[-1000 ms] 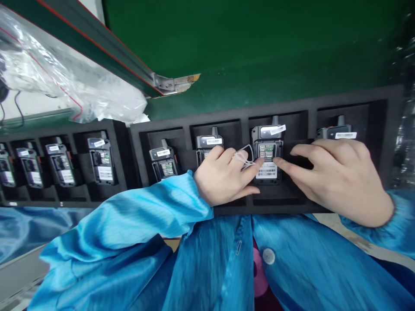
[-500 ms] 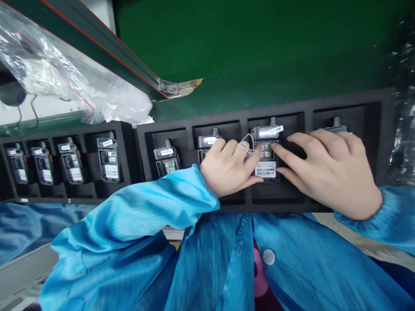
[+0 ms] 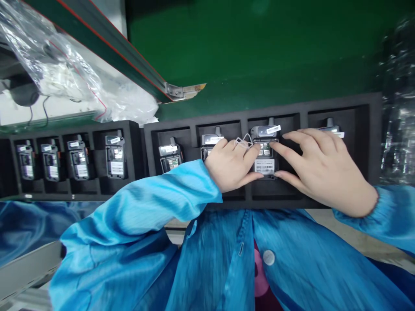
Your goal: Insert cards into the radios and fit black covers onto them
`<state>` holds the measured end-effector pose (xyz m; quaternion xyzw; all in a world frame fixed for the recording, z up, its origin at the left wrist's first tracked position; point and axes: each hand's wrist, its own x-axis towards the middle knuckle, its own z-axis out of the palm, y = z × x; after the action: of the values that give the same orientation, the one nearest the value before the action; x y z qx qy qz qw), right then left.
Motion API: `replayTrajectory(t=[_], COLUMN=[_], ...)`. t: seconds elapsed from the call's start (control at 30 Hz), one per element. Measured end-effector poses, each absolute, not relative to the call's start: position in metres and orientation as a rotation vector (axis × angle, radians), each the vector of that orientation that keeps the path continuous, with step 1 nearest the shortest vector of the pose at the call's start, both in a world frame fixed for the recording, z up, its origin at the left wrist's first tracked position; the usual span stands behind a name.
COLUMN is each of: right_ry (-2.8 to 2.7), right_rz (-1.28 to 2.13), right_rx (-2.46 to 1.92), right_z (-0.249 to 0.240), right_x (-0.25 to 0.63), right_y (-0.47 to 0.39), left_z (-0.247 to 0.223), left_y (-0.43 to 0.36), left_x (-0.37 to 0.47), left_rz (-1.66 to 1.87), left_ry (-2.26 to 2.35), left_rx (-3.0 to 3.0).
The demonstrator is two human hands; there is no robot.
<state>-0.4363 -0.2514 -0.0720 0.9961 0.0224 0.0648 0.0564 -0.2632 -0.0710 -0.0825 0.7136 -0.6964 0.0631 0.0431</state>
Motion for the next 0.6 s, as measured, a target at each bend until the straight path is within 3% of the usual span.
replayTrajectory(t=[0.17, 0.4, 0.6], right_ry=[0.137, 0.188, 0.239], right_rz=[0.274, 0.273, 0.473], right_rx=[3.074, 3.264, 3.682], right_z=[-0.071, -0.052, -0.020], right_x=[-0.442, -0.429, -0.392], right_y=[-0.249, -0.245, -0.200], left_z=[-0.066, -0.039, -0.042], left_y=[-0.059, -0.015, 0.006], left_x=[-0.254, -0.248, -0.260], left_rz=[-0.150, -1.009, -1.203], left_ry=[-1.957, -1.091, -0.829], left_rx=[2.081, 1.387, 1.048])
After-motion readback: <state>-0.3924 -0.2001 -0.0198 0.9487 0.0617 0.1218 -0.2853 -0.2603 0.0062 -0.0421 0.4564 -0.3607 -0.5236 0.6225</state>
